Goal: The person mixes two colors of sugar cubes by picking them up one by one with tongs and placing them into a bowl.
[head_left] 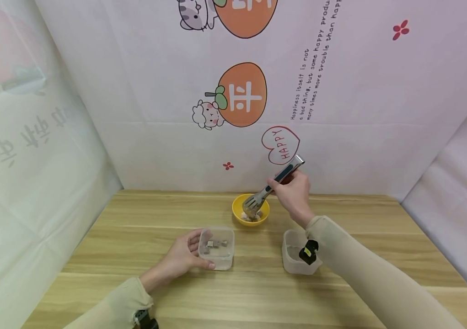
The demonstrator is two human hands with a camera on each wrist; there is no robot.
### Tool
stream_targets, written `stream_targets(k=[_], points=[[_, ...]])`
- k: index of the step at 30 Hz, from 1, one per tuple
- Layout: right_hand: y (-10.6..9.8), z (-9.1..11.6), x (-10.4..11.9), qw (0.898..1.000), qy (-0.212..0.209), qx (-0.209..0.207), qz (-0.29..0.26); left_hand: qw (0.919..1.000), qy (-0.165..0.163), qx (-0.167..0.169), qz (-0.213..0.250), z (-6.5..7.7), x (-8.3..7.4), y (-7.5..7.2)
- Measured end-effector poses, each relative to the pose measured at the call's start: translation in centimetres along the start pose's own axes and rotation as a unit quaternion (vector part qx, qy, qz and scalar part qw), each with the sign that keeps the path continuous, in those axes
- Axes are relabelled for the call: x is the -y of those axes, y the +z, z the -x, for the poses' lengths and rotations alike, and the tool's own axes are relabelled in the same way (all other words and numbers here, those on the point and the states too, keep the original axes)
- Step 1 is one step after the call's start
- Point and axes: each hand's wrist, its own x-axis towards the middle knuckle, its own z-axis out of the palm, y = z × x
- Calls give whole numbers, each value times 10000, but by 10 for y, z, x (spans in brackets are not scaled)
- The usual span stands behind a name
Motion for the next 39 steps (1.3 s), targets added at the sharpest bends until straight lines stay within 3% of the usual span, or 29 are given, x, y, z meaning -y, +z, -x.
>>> stream_targets(k=[4,9,18,26,39], points=[[-1,7,9,9994,-351,7,40,10000,11,-14,-25,0,1,1],[0,25,32,9935,-1079,156,336,10000,47,-45,-9,-1,3,1],[15,64,56,9797,-1731,924,399,10000,-26,-14,1,-1,1,0],[32,86,49,9705,-1662,1612,670,9999,-11,83,-91,-1,0,-1],[52,90,32,9451,-1819,2402,1263,9998,64,107,-170,-1,1,-2]])
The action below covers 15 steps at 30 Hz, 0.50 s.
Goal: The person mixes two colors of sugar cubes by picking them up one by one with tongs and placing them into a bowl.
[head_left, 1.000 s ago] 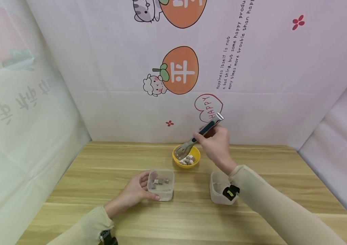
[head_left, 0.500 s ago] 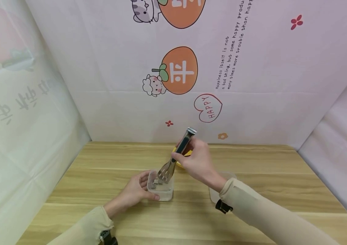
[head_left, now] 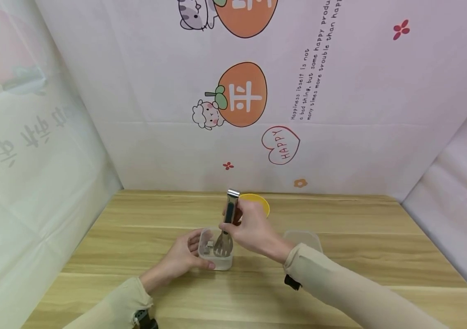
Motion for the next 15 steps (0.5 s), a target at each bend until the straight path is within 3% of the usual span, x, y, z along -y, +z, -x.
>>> stream_targets(k=[15], points=[[8,0,0,9979,-102,634,101,10000,2,-61,32,2,-3,1]])
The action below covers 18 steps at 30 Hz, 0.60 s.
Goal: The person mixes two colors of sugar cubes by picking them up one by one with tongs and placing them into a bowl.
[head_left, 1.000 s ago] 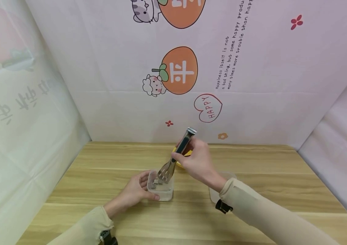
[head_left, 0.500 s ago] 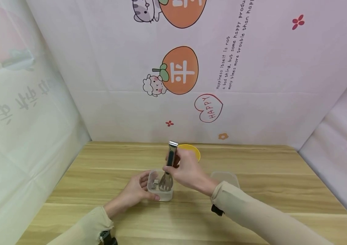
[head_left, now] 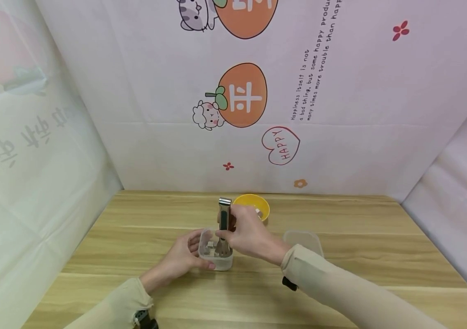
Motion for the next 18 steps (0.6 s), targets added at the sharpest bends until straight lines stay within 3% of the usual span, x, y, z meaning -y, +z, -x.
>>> stream_targets(k=[9,18], points=[[0,-1,-4,9999,-19,-121,-9,10000,-8,-2,-33,1,-3,1],[-6,-4,-6,9967,276,-729,-234,10000,36,65,45,1,-1,1]])
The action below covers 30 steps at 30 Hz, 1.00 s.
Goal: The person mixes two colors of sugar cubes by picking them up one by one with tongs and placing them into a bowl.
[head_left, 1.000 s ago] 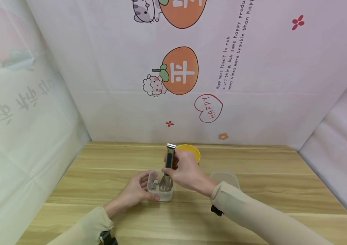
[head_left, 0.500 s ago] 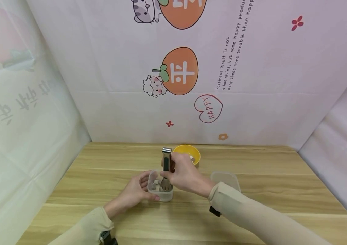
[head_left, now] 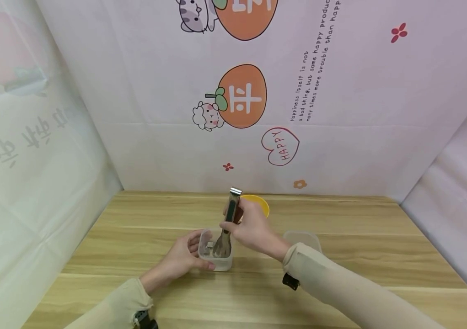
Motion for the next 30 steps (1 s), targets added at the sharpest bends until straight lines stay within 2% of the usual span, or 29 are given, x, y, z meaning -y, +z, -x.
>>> stream_targets(k=[9,16,20,30], points=[[-11,-9,-7,9939,438,-708,-720,9999,-106,-11,-22,1,0,-1],[-24,-15,-10,9712,1005,-1078,-1872,9999,-135,-67,30,0,0,0],[-36,-19,-12,9627,1247,-1193,-2086,9998,-137,-103,66,0,0,1],[-63,-25,-28,9533,1508,-1386,-2219,9999,-81,-79,125,-1,2,1]])
